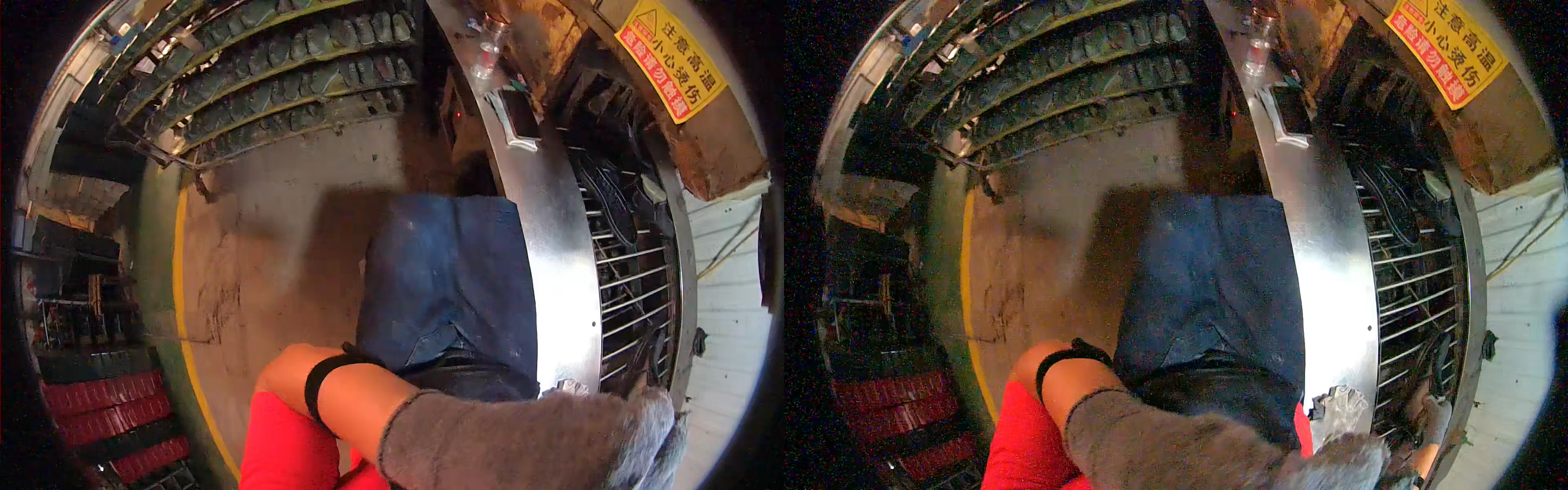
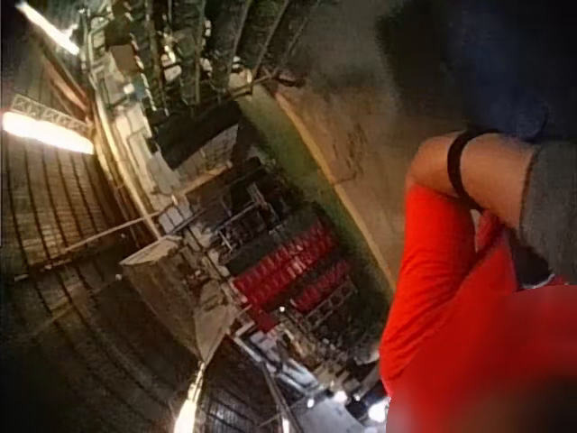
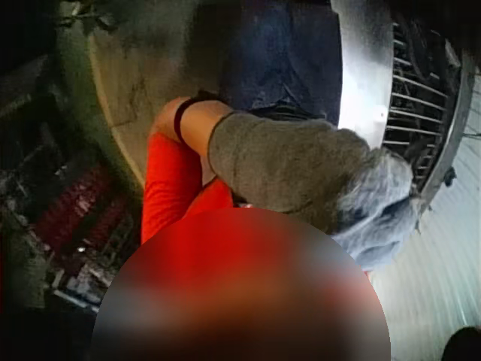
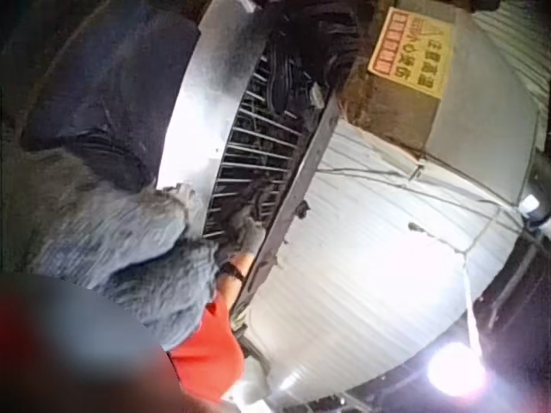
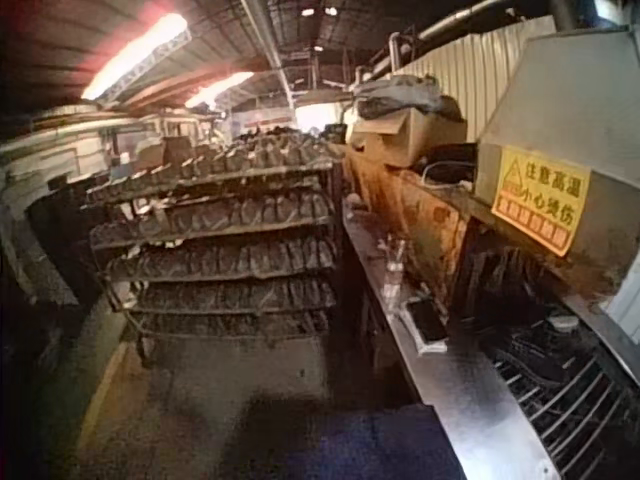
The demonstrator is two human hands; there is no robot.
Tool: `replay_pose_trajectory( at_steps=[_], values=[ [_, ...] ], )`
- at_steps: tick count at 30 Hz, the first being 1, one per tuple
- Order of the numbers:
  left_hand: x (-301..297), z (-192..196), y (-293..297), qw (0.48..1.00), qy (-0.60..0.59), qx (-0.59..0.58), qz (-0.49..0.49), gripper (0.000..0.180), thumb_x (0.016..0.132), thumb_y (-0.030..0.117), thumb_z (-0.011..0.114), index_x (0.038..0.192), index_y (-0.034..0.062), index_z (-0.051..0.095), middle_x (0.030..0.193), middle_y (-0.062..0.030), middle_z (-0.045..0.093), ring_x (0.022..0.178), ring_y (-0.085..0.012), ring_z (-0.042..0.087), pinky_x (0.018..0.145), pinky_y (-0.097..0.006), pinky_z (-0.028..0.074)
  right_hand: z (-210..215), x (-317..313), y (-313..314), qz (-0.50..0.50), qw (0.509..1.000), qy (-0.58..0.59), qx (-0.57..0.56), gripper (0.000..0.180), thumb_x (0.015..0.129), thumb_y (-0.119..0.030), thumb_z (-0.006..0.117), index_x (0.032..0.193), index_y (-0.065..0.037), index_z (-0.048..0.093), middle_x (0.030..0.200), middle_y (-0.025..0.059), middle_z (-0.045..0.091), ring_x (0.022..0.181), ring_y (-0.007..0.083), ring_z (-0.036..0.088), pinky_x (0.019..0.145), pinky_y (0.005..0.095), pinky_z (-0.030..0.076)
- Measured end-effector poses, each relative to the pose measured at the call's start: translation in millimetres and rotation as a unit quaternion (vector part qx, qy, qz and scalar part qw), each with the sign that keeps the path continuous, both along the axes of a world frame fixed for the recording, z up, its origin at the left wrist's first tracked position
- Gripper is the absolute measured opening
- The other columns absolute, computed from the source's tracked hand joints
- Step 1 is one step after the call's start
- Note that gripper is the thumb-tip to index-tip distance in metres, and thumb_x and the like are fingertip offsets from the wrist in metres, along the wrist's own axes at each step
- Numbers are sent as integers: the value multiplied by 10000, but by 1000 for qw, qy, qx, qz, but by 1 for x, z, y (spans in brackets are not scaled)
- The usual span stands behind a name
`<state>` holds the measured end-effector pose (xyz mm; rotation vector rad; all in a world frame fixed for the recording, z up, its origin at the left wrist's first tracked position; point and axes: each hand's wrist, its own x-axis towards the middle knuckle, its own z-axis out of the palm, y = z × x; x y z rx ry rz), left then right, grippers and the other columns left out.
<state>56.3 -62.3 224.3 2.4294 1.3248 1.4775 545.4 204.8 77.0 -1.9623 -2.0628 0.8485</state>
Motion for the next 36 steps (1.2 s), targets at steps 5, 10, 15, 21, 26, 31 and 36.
replay_pose_trajectory(
  at_steps=[5,10,15,21,26,31,36],
  values=[
    [-3,-6,1,1000,2,-10,22,275,838,223,665,1062,69,705,1115,-114,697,1015,-269,705,862,-382,600,-25,10,6,69,944,-241,216,584,955,-180,742,1486,-62,531,1399,195,614,1304,320,576,1083,416,467],
    [-6,-1,1,999,11,-22,46,268,859,214,659,1082,74,715,1137,-114,707,1037,-277,713,872,-393,602,-99,-156,41,202,895,3,397,622,965,-167,732,1527,-26,506,1500,190,578,1400,373,533,1193,443,399],
    [-1,11,-8,996,21,-26,84,264,880,205,653,1101,80,726,1159,-114,716,1059,-285,721,882,-404,604,-164,-332,35,344,854,74,383,646,1009,-333,652,1547,-25,469,1547,240,508,1430,430,475,1204,511,361],
    [-28,11,-21,992,-3,-30,123,261,906,195,646,1124,87,738,1186,-114,728,1086,-295,730,894,-417,607,-151,-352,141,333,833,47,439,668,984,-373,687,1537,-46,506,1555,236,510,1430,439,467,1194,525,368],
    [-69,-116,11,952,-200,-201,113,223,971,24,602,1183,-14,663,1106,-128,733,959,-238,723,853,-345,604,-171,-239,191,267,888,-200,316,754,822,-227,792,1499,-38,518,1493,273,536,1345,496,514,1110,560,444],
    [-56,-271,19,814,-423,-388,87,271,1039,19,546,1279,-30,664,1115,-91,722,991,-151,678,930,-310,573,-156,-203,150,320,860,-312,245,663,675,-361,818,1246,-48,694,1020,192,703,975,395,688,835,509,553],
    [-39,-251,26,855,-351,-376,67,534,1019,204,696,1491,14,535,1407,-158,661,1289,-255,637,1106,-372,511,-21,-233,78,394,888,-174,161,430,671,-501,785,773,-86,742,677,168,693,680,415,683,633,505,530]
  ],
)
